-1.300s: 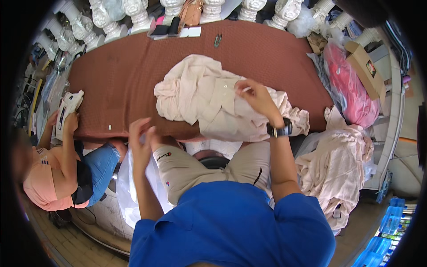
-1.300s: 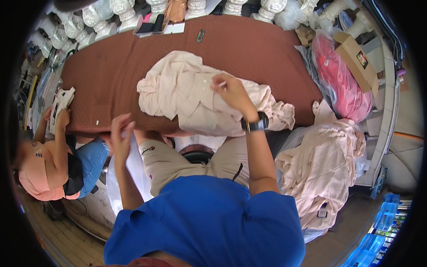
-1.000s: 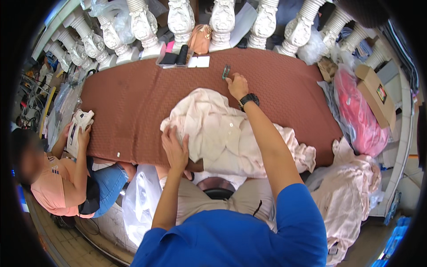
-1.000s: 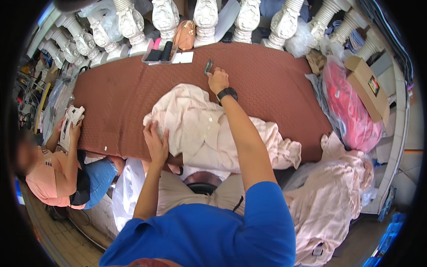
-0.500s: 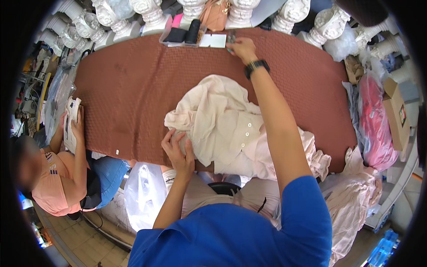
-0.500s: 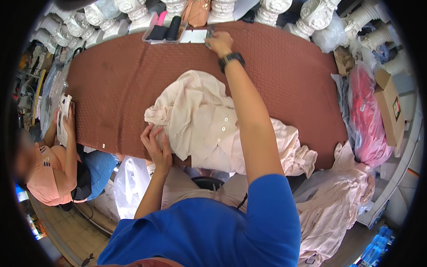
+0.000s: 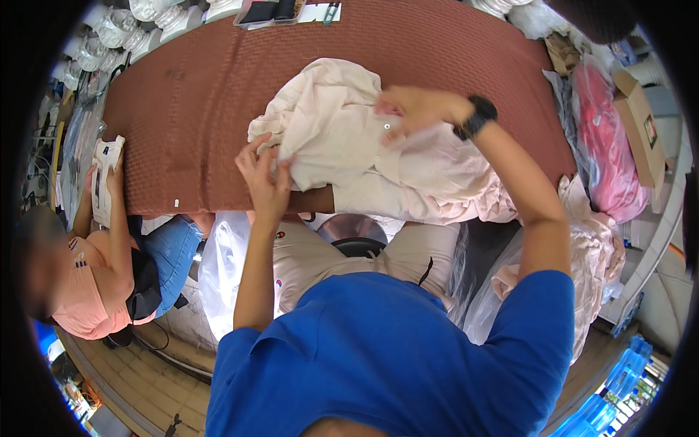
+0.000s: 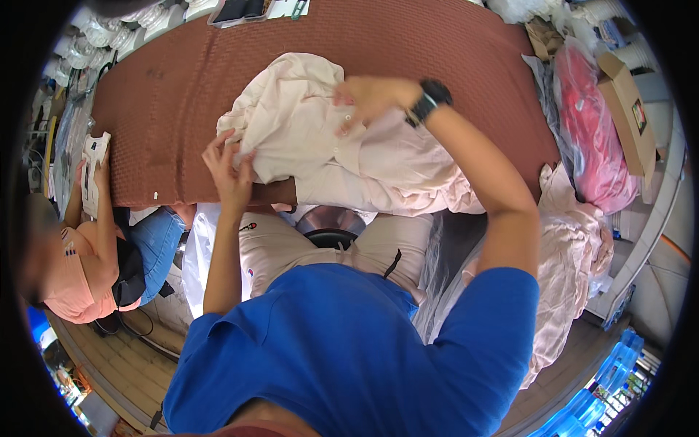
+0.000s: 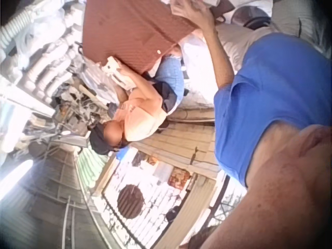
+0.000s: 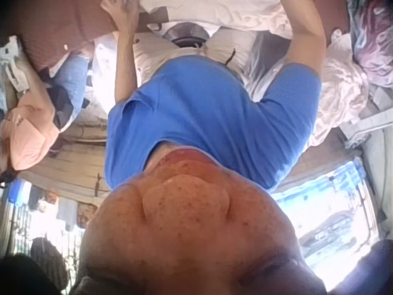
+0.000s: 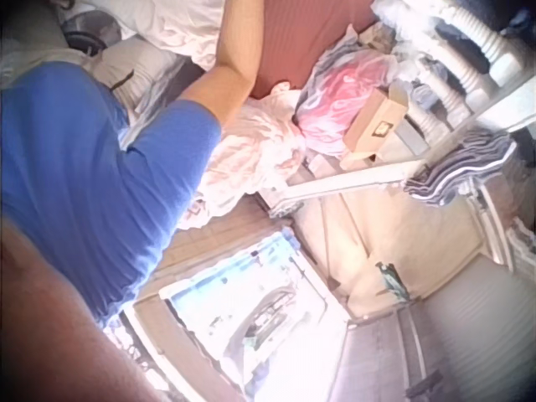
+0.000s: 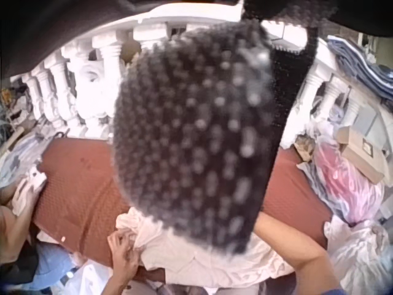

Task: The person picks up a shirt, spreads it flat on a table, and folds the sleeves and sides inward. The person then places a board on the garment, continues folding it around the board, and finally slides the folded shirt into a plastic bag.

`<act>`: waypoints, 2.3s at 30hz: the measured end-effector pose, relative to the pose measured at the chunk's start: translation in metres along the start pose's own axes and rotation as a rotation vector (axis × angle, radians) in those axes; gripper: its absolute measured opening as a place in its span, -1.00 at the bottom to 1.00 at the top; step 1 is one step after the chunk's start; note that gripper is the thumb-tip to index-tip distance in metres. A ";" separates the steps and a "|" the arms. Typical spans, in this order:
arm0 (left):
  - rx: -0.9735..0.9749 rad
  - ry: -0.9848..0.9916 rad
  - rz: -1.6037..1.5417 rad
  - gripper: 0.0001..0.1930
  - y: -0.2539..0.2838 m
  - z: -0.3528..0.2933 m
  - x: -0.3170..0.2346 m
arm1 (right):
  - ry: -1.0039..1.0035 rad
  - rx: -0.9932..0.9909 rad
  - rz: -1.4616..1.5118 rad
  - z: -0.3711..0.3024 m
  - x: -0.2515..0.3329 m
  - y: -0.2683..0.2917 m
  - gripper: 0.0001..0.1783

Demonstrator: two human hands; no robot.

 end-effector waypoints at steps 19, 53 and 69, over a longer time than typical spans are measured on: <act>0.020 0.040 -0.632 -0.34 0.003 0.164 -0.018 | -0.499 -1.108 -0.760 -0.125 -0.034 0.073 -0.63; 0.190 0.188 -0.139 -0.36 -0.107 0.100 -0.012 | -0.575 -0.551 -0.046 -0.074 -0.062 -0.082 -0.70; 0.508 0.019 -0.225 -0.66 0.074 0.245 -0.070 | -0.667 -0.533 -0.292 -0.224 -0.085 0.079 -0.48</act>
Point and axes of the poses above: each hand's wrist, its own z-axis towards the middle knuckle, its own y-axis out of the back of the hand, x = y × z, the point moved 3 cm from there along z, towards the middle knuckle, and after that the axes turned 12 degrees about -z, right-handed, at the moved point
